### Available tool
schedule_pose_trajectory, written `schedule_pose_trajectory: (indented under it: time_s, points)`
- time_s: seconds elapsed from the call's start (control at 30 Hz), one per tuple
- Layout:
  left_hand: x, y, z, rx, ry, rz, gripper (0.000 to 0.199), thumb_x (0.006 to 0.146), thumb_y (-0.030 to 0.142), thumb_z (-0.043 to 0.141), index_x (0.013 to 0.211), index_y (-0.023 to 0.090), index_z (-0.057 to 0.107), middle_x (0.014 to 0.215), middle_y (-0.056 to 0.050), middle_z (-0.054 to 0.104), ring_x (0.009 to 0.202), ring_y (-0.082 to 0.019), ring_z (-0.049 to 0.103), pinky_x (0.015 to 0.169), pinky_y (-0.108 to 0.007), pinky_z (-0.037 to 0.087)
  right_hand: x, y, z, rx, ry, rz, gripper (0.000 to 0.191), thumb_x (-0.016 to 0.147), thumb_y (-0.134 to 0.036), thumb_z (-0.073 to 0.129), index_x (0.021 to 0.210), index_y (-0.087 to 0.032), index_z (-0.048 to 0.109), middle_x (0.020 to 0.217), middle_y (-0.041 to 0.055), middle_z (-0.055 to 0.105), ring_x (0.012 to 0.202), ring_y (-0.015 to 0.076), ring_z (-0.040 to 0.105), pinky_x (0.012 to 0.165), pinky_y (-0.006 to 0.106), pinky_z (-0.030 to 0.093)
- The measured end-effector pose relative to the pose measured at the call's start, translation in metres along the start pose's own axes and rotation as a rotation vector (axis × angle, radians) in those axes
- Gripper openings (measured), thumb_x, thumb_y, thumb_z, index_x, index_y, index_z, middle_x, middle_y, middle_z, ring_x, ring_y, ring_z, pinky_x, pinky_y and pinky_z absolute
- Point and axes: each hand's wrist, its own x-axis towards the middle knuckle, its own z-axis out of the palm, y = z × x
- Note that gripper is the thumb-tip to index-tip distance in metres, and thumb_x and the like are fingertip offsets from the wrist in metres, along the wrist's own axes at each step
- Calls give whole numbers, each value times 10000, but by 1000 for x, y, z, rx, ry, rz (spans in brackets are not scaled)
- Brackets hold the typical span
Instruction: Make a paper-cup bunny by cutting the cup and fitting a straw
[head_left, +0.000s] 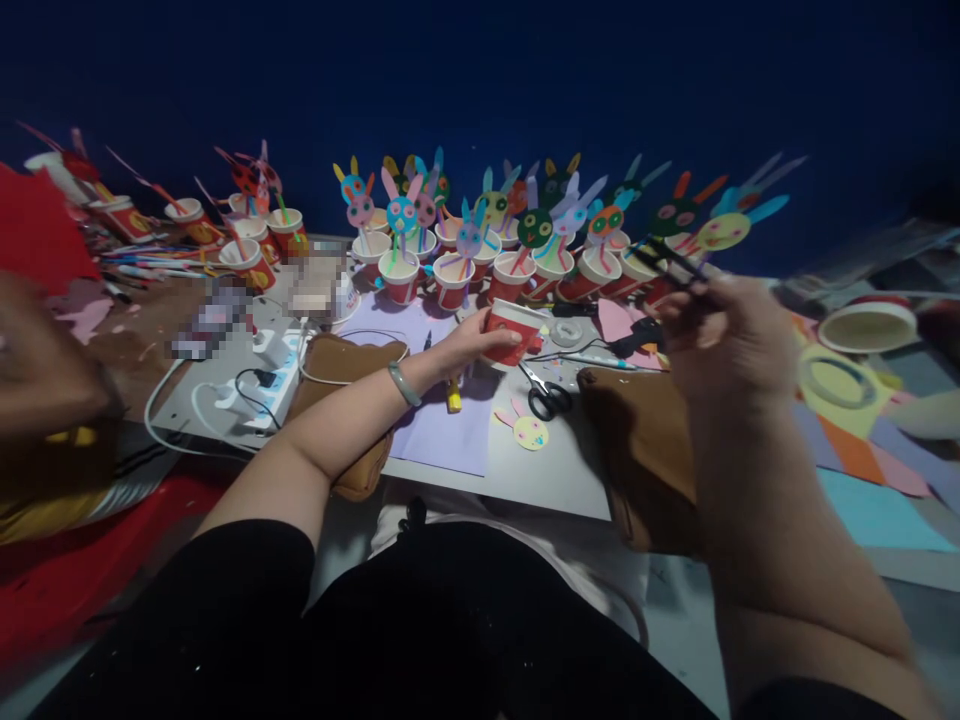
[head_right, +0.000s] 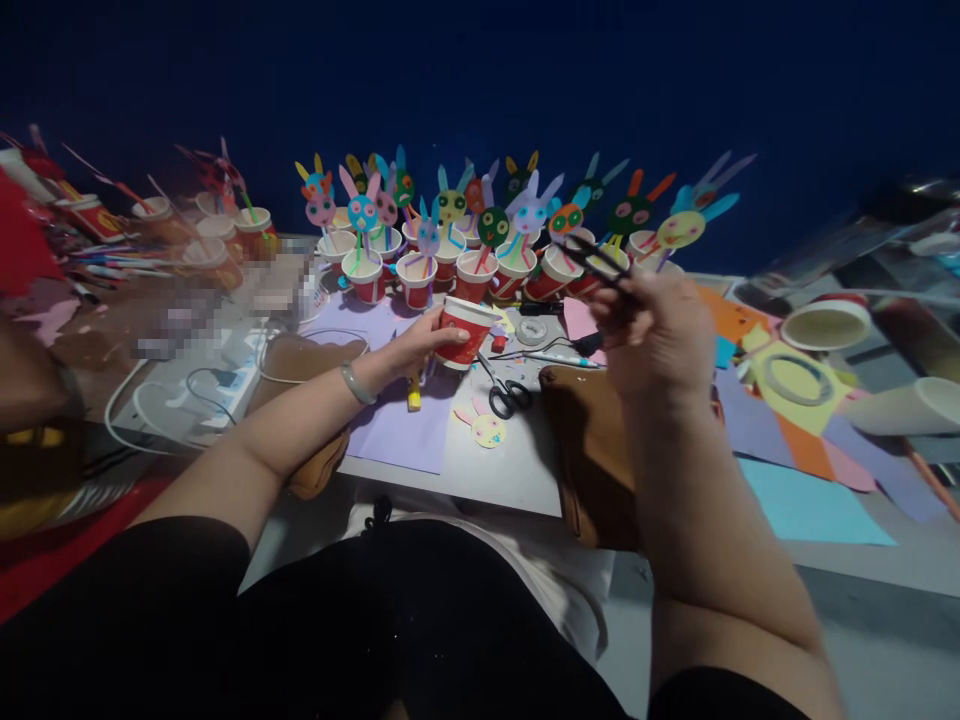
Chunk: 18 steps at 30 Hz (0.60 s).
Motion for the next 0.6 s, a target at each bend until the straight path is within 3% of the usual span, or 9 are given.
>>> schedule_pose_trajectory:
  time_s: [0.13,0.23,0.37,0.5,0.6]
  points:
    - [-1,1,2,-47,12,20,663,568,436,963,1091,156,667,1086,-104,812,979,-223,757,933,-352,567,-12,33,13,36,-196,310,257,745,-208,818,758,-224,562,778,-24,652,721,70,695,698,161,638]
    - [-3,1,2,-114,55,-17,650,575,441,958,1088,163,671,1033,-87,817,885,-191,748,878,-338,573,-15,55,14,83,-212,444,317,703,-233,888,787,-234,583,805,-30,694,729,63,711,747,130,656]
    - [-3,5,7,-228,111,-88,514,643,418,921,1025,143,715,887,-55,801,766,-154,724,779,-295,578,-10,68,7,91,-214,438,384,638,-345,955,812,-250,626,830,-36,746,756,73,745,740,115,664]
    - [8,18,19,-412,273,-121,306,709,295,829,956,163,706,819,-26,795,729,-151,738,716,-275,602,-15,66,2,56,-324,412,434,674,-473,947,1005,-285,739,968,-16,805,834,116,786,767,190,695]
    - [17,29,31,-488,361,-143,273,776,306,774,995,158,705,793,-9,785,684,-136,724,661,-258,594,-27,68,3,38,-397,298,501,673,-583,956,1008,-272,753,883,-9,793,790,143,788,765,255,702]
